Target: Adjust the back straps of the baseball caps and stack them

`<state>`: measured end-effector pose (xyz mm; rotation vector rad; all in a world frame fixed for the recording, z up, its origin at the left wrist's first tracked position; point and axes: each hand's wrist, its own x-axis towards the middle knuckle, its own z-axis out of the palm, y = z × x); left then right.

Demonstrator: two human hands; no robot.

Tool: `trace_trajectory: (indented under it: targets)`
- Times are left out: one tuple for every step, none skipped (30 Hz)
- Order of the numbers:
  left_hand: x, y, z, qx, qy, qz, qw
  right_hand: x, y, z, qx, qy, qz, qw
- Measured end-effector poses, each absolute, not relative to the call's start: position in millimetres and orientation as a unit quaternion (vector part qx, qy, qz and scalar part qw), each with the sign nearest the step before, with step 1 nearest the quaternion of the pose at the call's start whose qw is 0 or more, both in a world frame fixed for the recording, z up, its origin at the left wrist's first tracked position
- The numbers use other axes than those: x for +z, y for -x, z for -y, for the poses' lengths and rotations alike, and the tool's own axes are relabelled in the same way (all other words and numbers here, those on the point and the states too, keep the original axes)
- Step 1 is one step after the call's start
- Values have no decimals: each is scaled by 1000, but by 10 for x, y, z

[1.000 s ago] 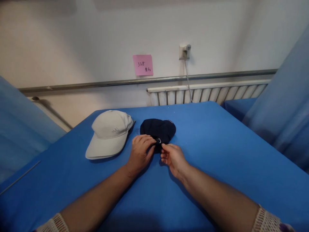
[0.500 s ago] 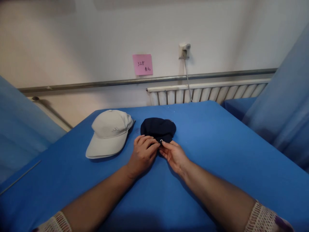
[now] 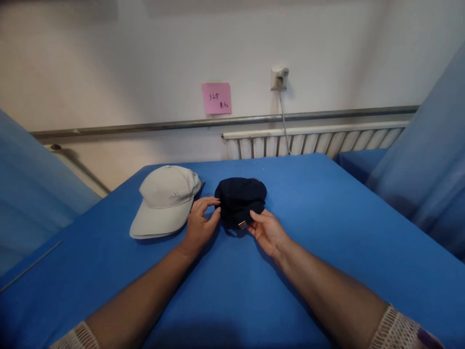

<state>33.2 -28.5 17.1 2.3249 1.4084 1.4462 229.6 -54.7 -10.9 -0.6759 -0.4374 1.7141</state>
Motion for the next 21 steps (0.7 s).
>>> trace_trajectory:
  targets:
    - [172, -322, 269, 469, -750, -466, 30, -112, -2300, 548, 741, 282, 196, 577]
    - [176, -318, 260, 466, -748, -471, 26, -115, -2304, 551, 751, 274, 204, 565]
    - [183, -319, 258, 460, -750, -475, 22, -119, -2308, 554, 761, 266, 212, 552]
    - [192, -324, 260, 452, -753, -478, 18, -122, -2310, 559, 771, 258, 218, 539]
    - [202, -328, 261, 442, -757, -481, 14, -125, -2311, 564, 780, 252, 223, 527]
    - [212, -330, 261, 432, -761, -484, 10, -126, -2311, 571, 788, 249, 227, 516]
    - [221, -327, 257, 421, -764, -489, 8, -126, -2309, 579, 793, 247, 230, 507]
    - [230, -320, 248, 409, -766, -496, 6, -125, -2306, 586, 797, 246, 233, 500]
    - [239, -308, 238, 396, -768, -503, 4, -122, -2302, 594, 800, 245, 236, 494]
    - [247, -294, 226, 385, -770, -509, 3, -119, -2299, 601, 803, 244, 239, 488]
    - [255, -278, 215, 377, -771, -513, 2, -116, -2296, 606, 805, 243, 241, 484]
    - [262, -263, 207, 372, -773, -514, 0, -114, -2294, 609, 807, 240, 243, 482]
    - [270, -250, 202, 370, -775, -512, -3, -114, -2292, 611, 808, 237, 244, 481]
    - [276, -241, 202, 370, -777, -509, -8, -116, -2292, 610, 808, 234, 245, 482]
    - [281, -235, 204, 369, -780, -505, -14, -121, -2292, 607, 807, 233, 245, 484]
    - [284, -233, 209, 366, -783, -503, -20, -127, -2293, 602, 805, 233, 246, 487]
    - [284, -232, 215, 359, -786, -502, -27, -135, -2295, 597, 803, 234, 247, 490]
    - [283, -233, 220, 351, -789, -503, -33, -144, -2296, 592, 801, 235, 247, 492]
    - [280, -234, 222, 343, -791, -505, -37, -151, -2297, 588, 799, 235, 249, 493]
    - [275, -235, 223, 336, -792, -508, -40, -157, -2298, 584, 799, 235, 251, 494]
    - [270, -235, 221, 331, -793, -510, -41, -160, -2298, 582, 799, 234, 253, 493]
